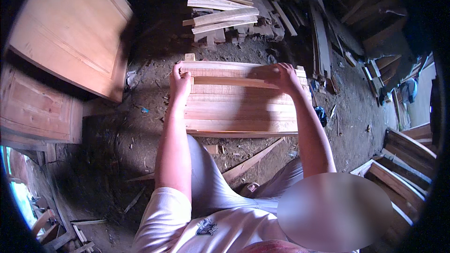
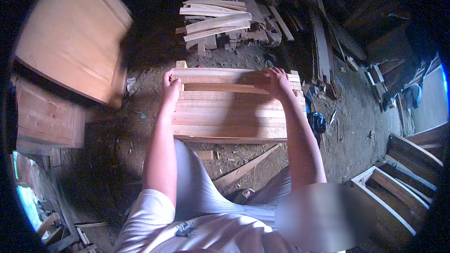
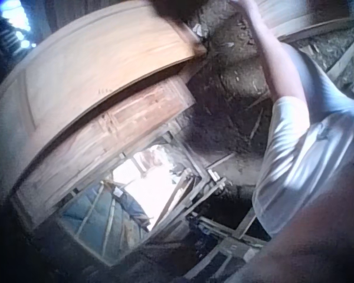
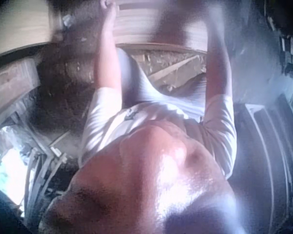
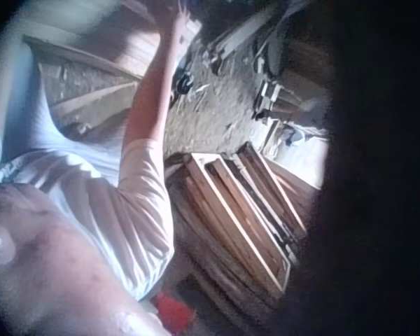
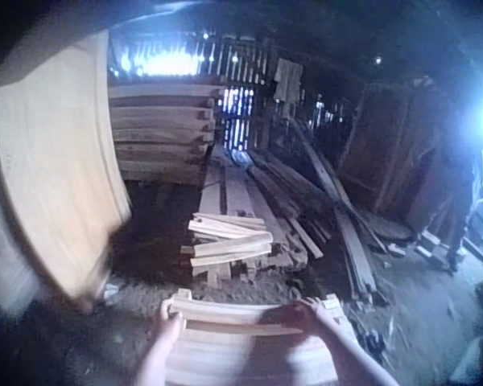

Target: The person assembles a wooden crate by hand, using a hammer to drive nails into the wooden slats. They position the slats, hammer nails, and adjust the crate's orientation to secure the structure.

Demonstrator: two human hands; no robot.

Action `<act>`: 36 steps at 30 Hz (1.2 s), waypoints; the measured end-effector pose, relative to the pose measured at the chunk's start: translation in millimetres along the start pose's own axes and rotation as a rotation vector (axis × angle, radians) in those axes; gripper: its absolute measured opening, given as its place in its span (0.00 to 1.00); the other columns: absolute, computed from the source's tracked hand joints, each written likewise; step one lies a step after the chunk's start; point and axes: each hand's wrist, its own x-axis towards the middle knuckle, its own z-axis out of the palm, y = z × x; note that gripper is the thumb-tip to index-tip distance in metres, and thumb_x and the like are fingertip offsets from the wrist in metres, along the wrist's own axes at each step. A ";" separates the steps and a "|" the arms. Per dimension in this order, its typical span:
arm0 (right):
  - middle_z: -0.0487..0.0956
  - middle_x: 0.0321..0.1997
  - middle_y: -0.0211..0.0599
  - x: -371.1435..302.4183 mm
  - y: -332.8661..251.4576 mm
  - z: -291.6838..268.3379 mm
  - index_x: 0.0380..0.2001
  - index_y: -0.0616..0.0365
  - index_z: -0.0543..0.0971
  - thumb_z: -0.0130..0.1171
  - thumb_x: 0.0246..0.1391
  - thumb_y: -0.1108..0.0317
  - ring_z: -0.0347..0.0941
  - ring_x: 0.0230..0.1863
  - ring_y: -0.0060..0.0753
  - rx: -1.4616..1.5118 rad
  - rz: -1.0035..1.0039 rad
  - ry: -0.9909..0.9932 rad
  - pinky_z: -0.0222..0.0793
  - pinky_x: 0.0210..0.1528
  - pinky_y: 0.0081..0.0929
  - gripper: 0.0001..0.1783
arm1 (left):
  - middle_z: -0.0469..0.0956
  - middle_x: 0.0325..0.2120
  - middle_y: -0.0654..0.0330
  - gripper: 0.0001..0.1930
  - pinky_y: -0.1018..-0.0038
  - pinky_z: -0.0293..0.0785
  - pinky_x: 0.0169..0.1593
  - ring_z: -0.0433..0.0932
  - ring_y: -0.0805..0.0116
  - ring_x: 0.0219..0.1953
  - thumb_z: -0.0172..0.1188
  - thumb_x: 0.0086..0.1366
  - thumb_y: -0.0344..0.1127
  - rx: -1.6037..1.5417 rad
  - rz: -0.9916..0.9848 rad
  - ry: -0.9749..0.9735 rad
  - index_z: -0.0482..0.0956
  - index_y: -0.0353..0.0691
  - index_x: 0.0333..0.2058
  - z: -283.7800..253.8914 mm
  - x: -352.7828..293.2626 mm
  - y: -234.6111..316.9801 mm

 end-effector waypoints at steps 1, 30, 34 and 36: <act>0.75 0.62 0.42 3.9 -0.5 -1.0 0.58 0.53 0.78 0.80 0.35 0.45 0.66 0.65 0.52 -0.071 -0.034 0.003 0.62 0.68 0.47 0.46 | 0.72 0.59 0.43 0.24 0.62 0.72 0.61 0.74 0.51 0.60 0.59 0.64 0.26 0.012 -0.014 0.005 0.69 0.34 0.59 -0.7 -1.5 2.5; 0.77 0.45 0.48 -94.8 -63.6 -92.1 0.45 0.57 0.73 0.61 0.49 0.76 0.73 0.52 0.58 -0.104 -0.002 0.044 0.69 0.54 0.50 0.18 | 0.69 0.59 0.30 0.43 0.56 0.61 0.66 0.69 0.37 0.62 0.30 0.77 0.64 -0.118 -0.306 0.260 0.67 0.19 0.58 0.4 -6.5 22.8; 0.80 0.33 0.44 -161.0 -68.5 -108.4 0.40 0.56 0.73 0.61 0.52 0.75 0.78 0.40 0.53 -0.149 0.152 -0.012 0.70 0.46 0.47 0.12 | 0.71 0.58 0.31 0.44 0.57 0.64 0.65 0.71 0.40 0.62 0.30 0.76 0.65 -0.038 -0.306 0.195 0.68 0.20 0.59 -3.7 -4.3 25.7; 0.80 0.34 0.45 -181.5 -71.9 -109.0 0.39 0.57 0.74 0.62 0.51 0.73 0.79 0.39 0.54 -0.055 0.168 0.024 0.72 0.43 0.47 0.12 | 0.71 0.59 0.33 0.44 0.58 0.64 0.65 0.71 0.42 0.62 0.29 0.76 0.65 0.000 -0.300 0.179 0.66 0.21 0.61 -5.5 3.0 10.0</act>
